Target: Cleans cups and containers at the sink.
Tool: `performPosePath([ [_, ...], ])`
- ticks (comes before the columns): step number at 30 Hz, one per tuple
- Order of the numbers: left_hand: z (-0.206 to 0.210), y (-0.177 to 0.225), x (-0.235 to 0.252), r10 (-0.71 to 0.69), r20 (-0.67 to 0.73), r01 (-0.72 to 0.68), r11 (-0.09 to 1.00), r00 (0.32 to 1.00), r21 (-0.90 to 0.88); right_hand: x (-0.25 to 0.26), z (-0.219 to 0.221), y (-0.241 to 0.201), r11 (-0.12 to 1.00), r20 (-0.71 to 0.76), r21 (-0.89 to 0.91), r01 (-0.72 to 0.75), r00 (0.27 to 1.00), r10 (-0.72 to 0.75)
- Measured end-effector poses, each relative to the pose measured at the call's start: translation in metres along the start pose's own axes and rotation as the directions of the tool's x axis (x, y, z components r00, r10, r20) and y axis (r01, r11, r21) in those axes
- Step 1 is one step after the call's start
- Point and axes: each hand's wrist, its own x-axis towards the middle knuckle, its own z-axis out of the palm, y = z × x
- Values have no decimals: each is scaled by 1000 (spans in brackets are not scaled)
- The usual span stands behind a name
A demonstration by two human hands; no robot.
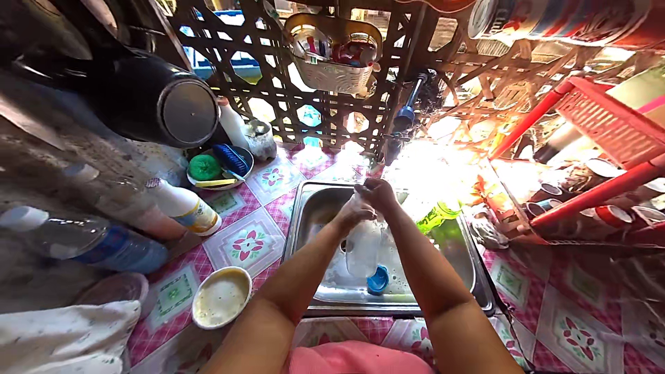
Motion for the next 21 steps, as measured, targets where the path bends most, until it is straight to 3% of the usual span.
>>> performPosePath([
  [2,-1,0,-8,-4,159,49,959,987,-278,-2,-5,10,916,18,399,-39,999,35],
  [3,2,1,-10,-36,160,85,947,986,-310,-1,-4,14,869,24,489,-69,998,66],
  [4,5,1,-11,-71,112,97,964,991,-246,-1,-2,16,881,15,465,-84,996,87],
  [6,11,2,-6,-72,-81,84,985,994,154,1,2,14,981,-6,168,-99,995,101],
  [7,13,-2,-3,3,-165,54,938,986,343,-1,5,13,991,-17,86,-99,995,101],
  [8,16,-8,-2,74,-217,21,915,973,403,-6,9,14,989,-60,133,-68,995,76],
  [9,18,-13,-2,118,-246,-19,929,962,370,-11,12,18,956,-133,293,-28,989,70],
  [10,20,-13,-1,134,-263,-54,955,955,290,-10,16,26,854,-194,519,20,976,95],
  [11,23,-12,0,150,-269,-97,975,951,200,-8,17,34,686,-197,725,59,973,124],
  [12,27,-9,1,172,-280,-142,982,945,125,-6,17,40,549,-174,834,62,973,153],
  [13,30,-6,2,184,-286,-166,982,940,88,-7,16,44,494,-142,869,32,972,187],
  [14,31,-3,5,201,-301,-180,979,932,95,-9,16,43,526,-131,850,-6,966,222],
  [15,32,-1,10,233,-325,-195,970,917,146,-14,17,39,631,-152,776,-26,962,227],
  [17,30,0,17,276,-362,-163,935,890,314,-33,23,26,901,-223,429,-67,959,177],
  [19,28,2,25,171,-391,-35,943,904,331,-55,37,14,977,-255,195,-85,958,134],
  [21,27,2,30,177,-365,-35,931,914,363,-61,46,23,976,-296,211,-46,949,109],
])
